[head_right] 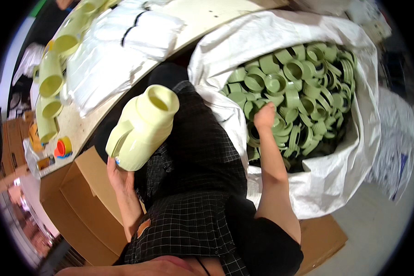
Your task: The person places green caps on yellow pitchers and slides them into plastic bags. The person then transfers the bagged pitchers into a cardboard box.
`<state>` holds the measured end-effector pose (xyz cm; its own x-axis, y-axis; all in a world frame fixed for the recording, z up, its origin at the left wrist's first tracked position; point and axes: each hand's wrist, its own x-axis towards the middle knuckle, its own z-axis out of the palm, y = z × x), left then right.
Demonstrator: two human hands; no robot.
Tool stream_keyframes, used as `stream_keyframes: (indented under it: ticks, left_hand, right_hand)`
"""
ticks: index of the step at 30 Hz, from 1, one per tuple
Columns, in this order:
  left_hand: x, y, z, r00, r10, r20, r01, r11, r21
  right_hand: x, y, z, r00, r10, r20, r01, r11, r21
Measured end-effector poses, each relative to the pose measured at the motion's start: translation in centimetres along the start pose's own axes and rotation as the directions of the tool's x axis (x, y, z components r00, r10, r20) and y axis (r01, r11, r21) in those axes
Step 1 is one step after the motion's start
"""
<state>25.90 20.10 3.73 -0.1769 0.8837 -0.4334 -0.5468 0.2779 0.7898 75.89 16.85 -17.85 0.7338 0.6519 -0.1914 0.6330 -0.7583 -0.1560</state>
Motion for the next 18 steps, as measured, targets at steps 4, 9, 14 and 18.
stream_keyframes:
  ticks: [4,9,14,18]
  left_hand:
    - [-0.2,0.8,1.8,1.0,0.024,-0.019,-0.024,0.999,-0.026]
    - [-1.2,0.8,2.0,0.999,0.015,0.041,-0.012,0.998,-0.068]
    - [-3.0,1.7,0.9,0.997,-0.074,-0.029,0.071,0.994,-0.085]
    - [-5.2,4.5,4.3,0.879,0.456,-0.139,-0.413,0.875,0.254]
  right_hand:
    - [-2.0,-9.6,-12.5,0.89,-0.179,-0.419,0.359,0.842,0.404]
    - [-11.9,-19.8,-18.6,0.531,-0.596,-0.602,0.799,0.115,0.591]
    - [-11.7,-24.0,-22.0,0.441,-0.824,-0.356,0.247,-0.27,0.931]
    - [-14.0,-24.1,-19.2,0.688,-0.726,-0.014,-0.119,-0.132,0.984]
